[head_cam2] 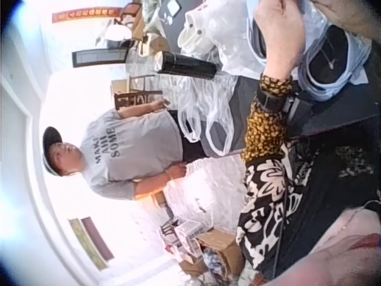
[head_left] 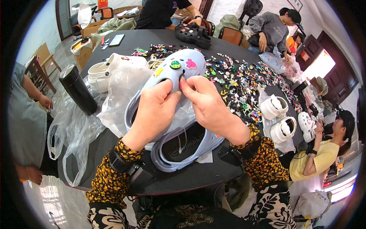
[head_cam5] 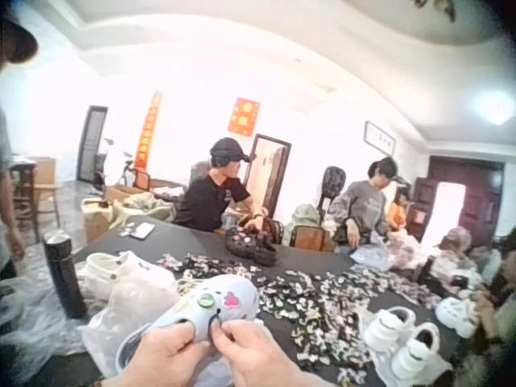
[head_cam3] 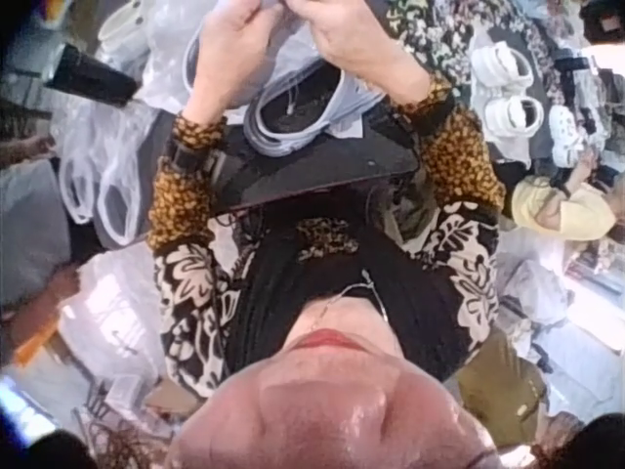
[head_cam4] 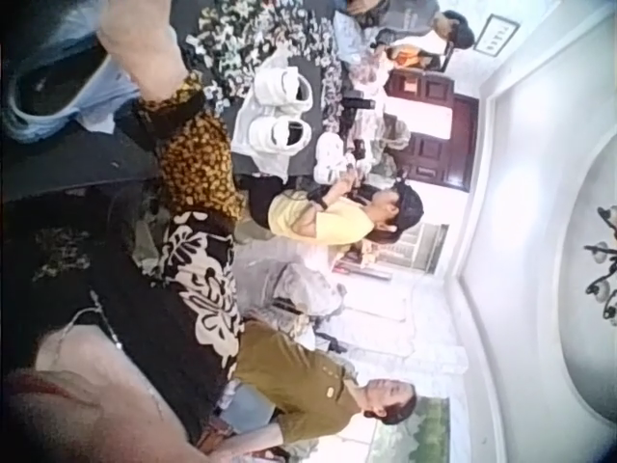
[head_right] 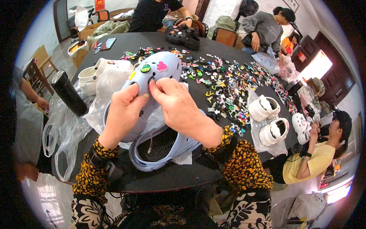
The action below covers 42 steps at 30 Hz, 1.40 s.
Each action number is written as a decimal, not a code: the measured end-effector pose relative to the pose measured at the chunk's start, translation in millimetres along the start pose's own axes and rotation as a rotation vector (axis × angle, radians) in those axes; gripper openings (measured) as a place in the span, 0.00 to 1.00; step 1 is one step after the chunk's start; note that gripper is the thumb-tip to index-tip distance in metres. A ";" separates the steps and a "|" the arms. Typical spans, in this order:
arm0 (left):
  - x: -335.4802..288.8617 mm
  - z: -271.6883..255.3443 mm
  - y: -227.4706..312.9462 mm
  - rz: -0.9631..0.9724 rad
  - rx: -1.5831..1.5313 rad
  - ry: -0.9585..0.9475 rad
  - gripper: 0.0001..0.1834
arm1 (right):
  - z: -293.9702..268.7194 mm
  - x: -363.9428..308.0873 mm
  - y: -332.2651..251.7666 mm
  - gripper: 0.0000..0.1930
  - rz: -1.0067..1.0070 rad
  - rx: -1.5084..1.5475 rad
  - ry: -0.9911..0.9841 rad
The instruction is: The recorder is seen unboxing shoes and attaching decorative charms to them in a factory/warehouse setting.
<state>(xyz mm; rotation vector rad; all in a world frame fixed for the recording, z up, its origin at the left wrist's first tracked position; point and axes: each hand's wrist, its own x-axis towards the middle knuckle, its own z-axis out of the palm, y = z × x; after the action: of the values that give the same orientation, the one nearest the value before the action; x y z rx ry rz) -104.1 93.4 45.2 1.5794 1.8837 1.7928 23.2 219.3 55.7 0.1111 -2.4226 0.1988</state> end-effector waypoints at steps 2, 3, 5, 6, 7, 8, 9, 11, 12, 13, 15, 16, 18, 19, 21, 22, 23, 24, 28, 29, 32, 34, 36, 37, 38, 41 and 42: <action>0.9 -5.0 -8.2 -0.042 0.000 -0.002 0.11 | 1.3 2.6 -0.2 0.21 0.009 0.025 -0.006; 2.7 -7.0 -18.7 -0.074 -0.026 -0.014 0.08 | 1.3 4.3 -0.1 0.22 0.019 0.045 -0.016; 7.1 -5.4 -23.9 -0.093 -0.058 -0.029 0.05 | -3.8 7.6 3.4 0.18 0.026 0.062 0.019; 7.7 -4.0 -22.5 -0.095 -0.147 -0.040 0.04 | -8.5 5.9 6.2 0.16 0.107 0.234 0.038; 7.7 -2.9 -20.9 -0.100 -0.237 -0.054 0.07 | -13.8 4.1 7.0 0.15 0.191 0.408 0.055; 8.3 -3.1 -19.4 -0.098 -0.235 -0.057 0.07 | -20.8 4.7 6.6 0.13 0.238 0.443 0.099; 9.0 -3.9 -18.0 -0.093 -0.261 -0.078 0.10 | -25.8 4.4 6.4 0.13 0.239 0.444 0.104; 9.1 -3.8 -18.6 -0.088 -0.297 -0.106 0.13 | -33.6 1.3 5.0 0.12 0.414 0.506 0.152; 9.0 -4.8 -20.4 -0.132 -0.320 -0.132 0.13 | -35.2 -0.1 3.5 0.12 0.443 0.506 0.170; 9.2 -6.6 -20.4 -0.174 -0.335 -0.155 0.13 | -36.0 -1.6 3.2 0.12 0.443 0.508 0.174; 8.4 -7.4 -21.1 -0.168 -0.313 -0.155 0.13 | -35.9 -5.1 2.8 0.12 0.482 0.504 0.159; 8.9 -5.8 -22.5 -0.162 -0.299 -0.158 0.13 | -34.3 -8.2 5.0 0.12 0.485 0.502 0.164; 9.2 -6.9 -21.1 -0.130 -0.232 -0.188 0.14 | -30.7 -14.1 9.5 0.11 0.419 0.467 0.183; 9.0 -7.5 -19.5 -0.099 -0.163 -0.210 0.14 | -31.3 -15.3 10.1 0.11 0.419 0.466 0.189; 6.7 -5.2 -17.0 -0.030 -0.112 -0.205 0.15 | -33.8 -17.7 11.5 0.11 0.434 0.458 0.222; 6.0 -3.1 -15.8 0.037 -0.066 -0.198 0.15 | -36.7 -19.5 12.5 0.11 0.436 0.453 0.229; 6.1 -1.2 -15.6 0.043 -0.067 -0.205 0.15 | -40.0 -21.2 14.2 0.11 0.465 0.437 0.257; 6.4 0.8 -16.1 0.117 0.018 -0.175 0.11 | -43.5 -22.9 16.0 0.11 0.494 0.419 0.284; 8.0 1.5 -14.4 0.306 0.196 -0.155 0.04 | -51.1 -33.8 30.8 0.10 0.499 0.343 0.364; 7.8 0.4 -13.3 0.360 0.256 -0.158 0.04 | -52.1 -37.0 33.6 0.10 0.502 0.344 0.370; 5.0 1.7 -14.6 0.313 0.268 -0.187 0.05 | -55.9 -47.7 38.7 0.12 0.564 0.373 0.396; 4.3 4.1 -13.3 0.311 0.253 -0.206 0.05 | -56.9 -56.3 41.0 0.12 0.590 0.372 0.400; 4.0 6.8 -12.7 0.309 0.239 -0.227 0.05 | -55.9 -66.6 46.9 0.12 0.619 0.382 0.399; 3.0 7.6 -12.2 0.298 0.235 -0.246 0.05 | -56.0 -69.8 47.8 0.12 0.623 0.384 0.405; 2.2 8.5 -11.8 0.286 0.231 -0.265 0.05 | -56.1 -72.8 48.5 0.12 0.631 0.384 0.403; 0.6 12.9 -14.6 0.251 0.213 -0.340 0.06 | -53.9 -84.8 55.5 0.12 0.647 0.393 0.413; -0.9 15.0 -16.3 0.251 0.214 -0.351 0.06 | -53.4 -88.1 56.6 0.12 0.679 0.412 0.401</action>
<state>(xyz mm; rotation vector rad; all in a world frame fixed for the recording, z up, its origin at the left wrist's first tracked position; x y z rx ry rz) -103.0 106.6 27.5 2.1245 1.8206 1.3036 116.5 286.6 31.5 -0.5265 -1.9060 0.9290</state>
